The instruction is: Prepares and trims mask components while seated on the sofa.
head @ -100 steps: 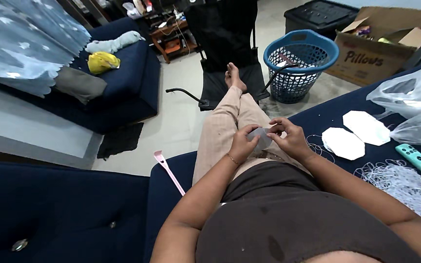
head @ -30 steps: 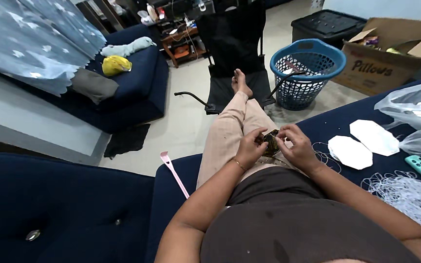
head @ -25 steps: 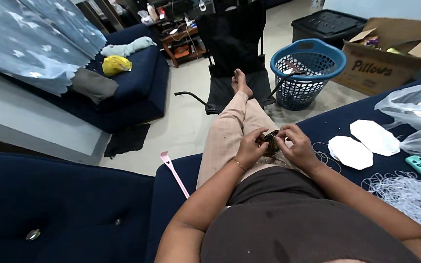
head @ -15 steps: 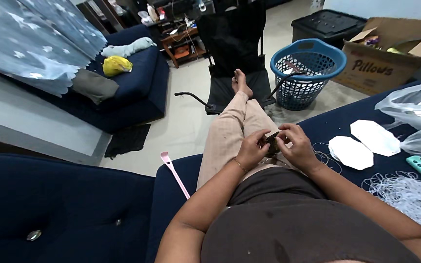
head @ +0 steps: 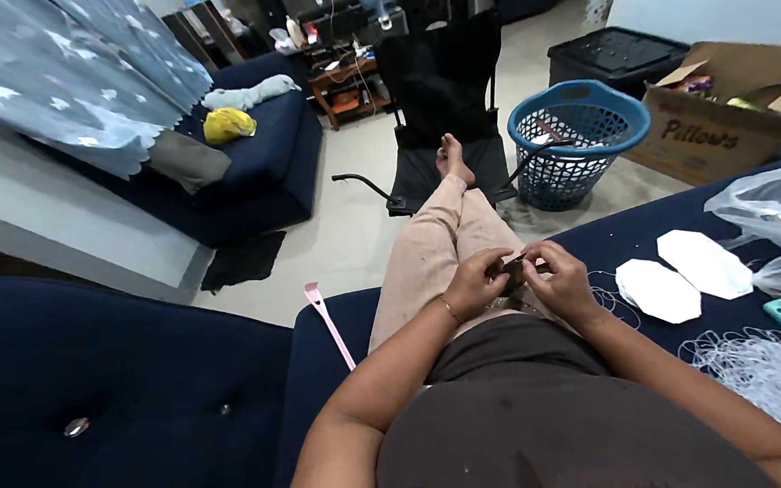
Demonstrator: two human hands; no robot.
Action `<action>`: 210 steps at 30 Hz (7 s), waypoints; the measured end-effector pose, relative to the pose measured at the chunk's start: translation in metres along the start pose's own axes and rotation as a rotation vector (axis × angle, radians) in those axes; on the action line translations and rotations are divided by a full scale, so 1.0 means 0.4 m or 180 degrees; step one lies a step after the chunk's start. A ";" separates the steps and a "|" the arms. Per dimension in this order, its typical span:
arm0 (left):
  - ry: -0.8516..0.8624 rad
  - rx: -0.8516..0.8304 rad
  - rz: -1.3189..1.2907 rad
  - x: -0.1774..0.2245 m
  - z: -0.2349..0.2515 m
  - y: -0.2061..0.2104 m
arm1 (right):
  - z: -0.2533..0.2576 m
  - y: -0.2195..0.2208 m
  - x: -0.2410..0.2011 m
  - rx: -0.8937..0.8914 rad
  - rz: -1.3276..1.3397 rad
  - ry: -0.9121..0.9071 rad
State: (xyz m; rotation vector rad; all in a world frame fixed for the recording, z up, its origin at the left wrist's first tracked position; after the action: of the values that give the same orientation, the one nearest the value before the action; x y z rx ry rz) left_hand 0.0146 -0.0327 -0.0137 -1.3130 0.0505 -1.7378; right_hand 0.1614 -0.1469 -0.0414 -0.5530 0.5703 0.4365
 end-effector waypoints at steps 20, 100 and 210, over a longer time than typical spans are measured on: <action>0.0333 0.0445 0.0158 -0.010 0.002 0.004 | -0.009 0.016 0.001 -0.0026 0.0262 -0.0210; -0.0887 -0.0839 0.0320 -0.035 0.013 -0.017 | -0.030 0.025 0.071 -0.1082 0.0054 0.0260; -0.0992 -0.0354 -0.0688 -0.053 0.014 -0.001 | -0.044 0.032 0.061 -0.0543 0.0370 0.0403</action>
State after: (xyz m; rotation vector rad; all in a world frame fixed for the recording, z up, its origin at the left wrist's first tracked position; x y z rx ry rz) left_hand 0.0187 -0.0155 -0.0267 -1.7106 -0.1809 -1.7059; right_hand 0.1666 -0.1421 -0.0734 -0.7165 0.6930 0.5665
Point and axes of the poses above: each hand's wrist, its own z-axis towards the middle knuckle, its own y-axis out of the palm, x = y × z, the point moved 1 cm from there along z, towards the middle knuckle, and after that the axes turned 6 degrees about x, right-handed, at the moved point
